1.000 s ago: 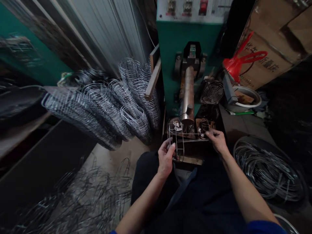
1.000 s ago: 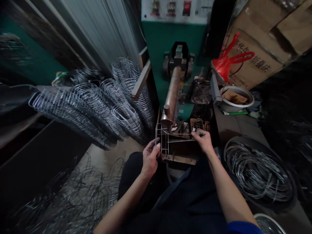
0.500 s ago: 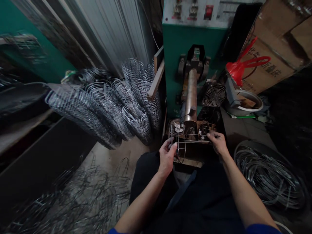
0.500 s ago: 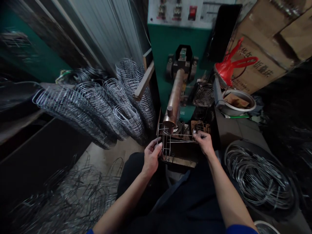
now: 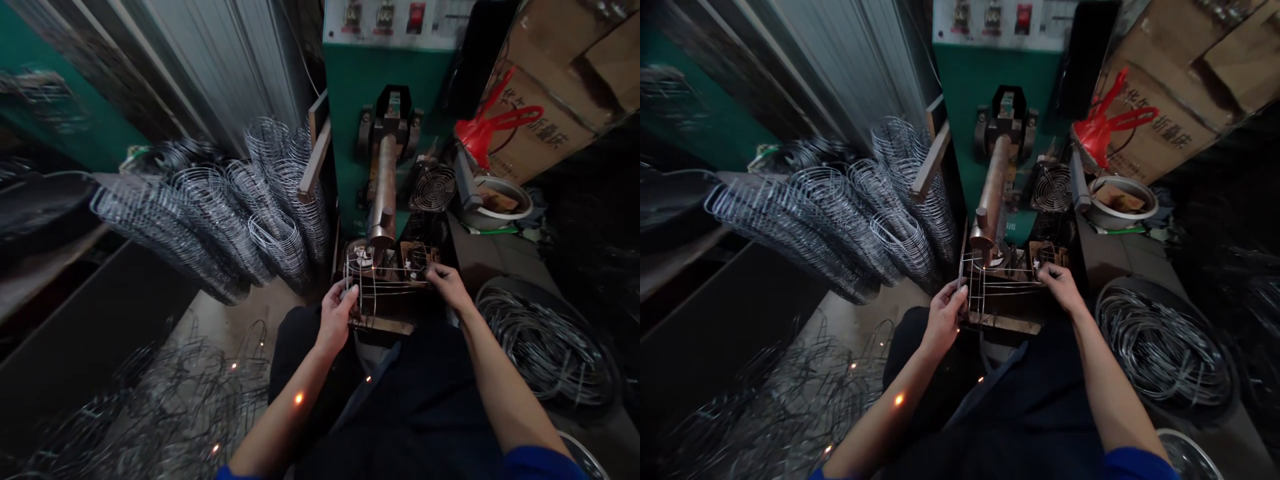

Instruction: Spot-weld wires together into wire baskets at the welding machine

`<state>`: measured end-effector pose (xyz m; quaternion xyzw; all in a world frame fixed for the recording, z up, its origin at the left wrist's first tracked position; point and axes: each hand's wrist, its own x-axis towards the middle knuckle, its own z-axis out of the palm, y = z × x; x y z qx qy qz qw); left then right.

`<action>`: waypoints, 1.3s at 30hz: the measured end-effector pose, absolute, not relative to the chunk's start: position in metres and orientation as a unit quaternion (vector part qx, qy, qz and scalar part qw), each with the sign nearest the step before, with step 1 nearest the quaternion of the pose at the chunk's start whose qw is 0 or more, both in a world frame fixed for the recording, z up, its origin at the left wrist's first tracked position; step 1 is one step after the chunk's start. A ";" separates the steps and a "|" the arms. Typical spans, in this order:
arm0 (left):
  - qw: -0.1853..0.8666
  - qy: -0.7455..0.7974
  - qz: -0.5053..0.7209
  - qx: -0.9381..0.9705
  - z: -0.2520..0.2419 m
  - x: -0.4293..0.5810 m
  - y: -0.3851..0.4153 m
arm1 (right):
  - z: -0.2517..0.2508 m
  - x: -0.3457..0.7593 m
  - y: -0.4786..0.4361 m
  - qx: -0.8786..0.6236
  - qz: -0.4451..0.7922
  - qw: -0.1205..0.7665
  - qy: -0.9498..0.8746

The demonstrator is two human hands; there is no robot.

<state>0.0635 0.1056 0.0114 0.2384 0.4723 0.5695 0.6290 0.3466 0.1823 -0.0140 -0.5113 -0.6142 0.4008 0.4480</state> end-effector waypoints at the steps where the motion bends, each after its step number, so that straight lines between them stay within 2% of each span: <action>1: 0.652 0.464 0.553 0.231 0.017 0.056 0.099 | -0.011 0.353 0.174 -0.504 0.419 0.410 -0.634; 5: 0.719 0.391 0.499 0.285 0.042 0.015 0.073 | -0.008 0.366 0.136 -0.516 0.532 0.260 -0.619; 8: 0.722 0.341 0.505 0.328 0.043 -0.008 0.063 | -0.018 0.357 0.114 -0.527 0.613 0.207 -0.551; 12: 0.713 0.408 0.500 0.273 0.000 -0.012 0.044 | -0.050 0.337 0.099 -0.522 0.673 0.157 -0.500; 17: 0.697 0.500 0.432 0.280 -0.056 0.002 0.002 | -0.075 0.335 0.097 -0.584 0.652 0.092 -0.474; 19: 0.677 0.498 0.448 0.305 -0.058 0.007 -0.001 | -0.067 0.340 0.102 -0.570 0.618 0.118 -0.529; 22: 0.651 0.483 0.501 0.302 -0.043 0.018 0.017 | -0.043 0.348 0.115 -0.518 0.562 0.226 -0.604; 29: 0.612 0.449 0.573 0.308 -0.016 0.054 0.062 | -0.012 0.345 0.148 -0.496 0.486 0.416 -0.587; 39: 0.594 0.450 0.584 0.323 -0.019 0.067 0.086 | -0.016 0.334 0.185 -0.511 0.469 0.437 -0.573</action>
